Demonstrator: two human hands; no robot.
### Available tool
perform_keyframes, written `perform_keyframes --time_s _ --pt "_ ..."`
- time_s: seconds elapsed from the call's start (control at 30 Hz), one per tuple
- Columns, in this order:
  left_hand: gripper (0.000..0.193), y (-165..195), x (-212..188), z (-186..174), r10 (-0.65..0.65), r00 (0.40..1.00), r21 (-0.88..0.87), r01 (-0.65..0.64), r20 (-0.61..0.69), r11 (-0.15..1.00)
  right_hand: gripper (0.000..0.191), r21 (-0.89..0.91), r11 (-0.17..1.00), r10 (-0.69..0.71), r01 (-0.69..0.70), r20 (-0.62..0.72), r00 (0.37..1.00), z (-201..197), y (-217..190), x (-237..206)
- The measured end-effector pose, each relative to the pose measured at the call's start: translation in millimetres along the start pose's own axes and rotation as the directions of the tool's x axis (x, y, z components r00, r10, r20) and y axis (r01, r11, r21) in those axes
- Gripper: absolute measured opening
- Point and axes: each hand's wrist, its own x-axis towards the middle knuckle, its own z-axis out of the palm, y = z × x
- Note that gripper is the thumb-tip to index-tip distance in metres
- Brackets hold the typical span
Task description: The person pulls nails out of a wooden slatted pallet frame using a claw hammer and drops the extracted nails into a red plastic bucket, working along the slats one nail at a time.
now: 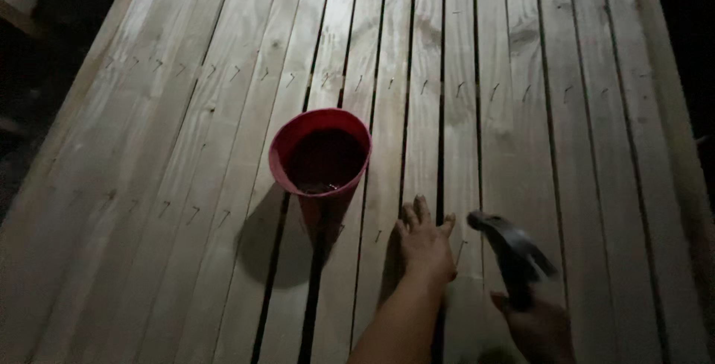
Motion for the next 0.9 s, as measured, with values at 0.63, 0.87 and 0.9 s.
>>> perform_keyframes --time_s 0.63,0.87,0.9 --pt "0.121 8 -8 1 -0.061 0.997 0.049 0.063 -0.044 0.997 0.058 -0.530 0.566 -0.817 0.632 -0.260 0.514 3 24 -15" --pt "0.115 3 -5 2 -0.024 0.998 0.040 0.027 -0.066 0.999 0.050 0.095 0.993 0.064 -0.067 0.031 0.997 0 11 -7" --pt "0.115 2 -4 1 -0.034 0.999 0.055 0.036 -0.041 0.998 0.050 0.164 0.984 0.071 -0.073 0.021 0.997 1 11 -8"
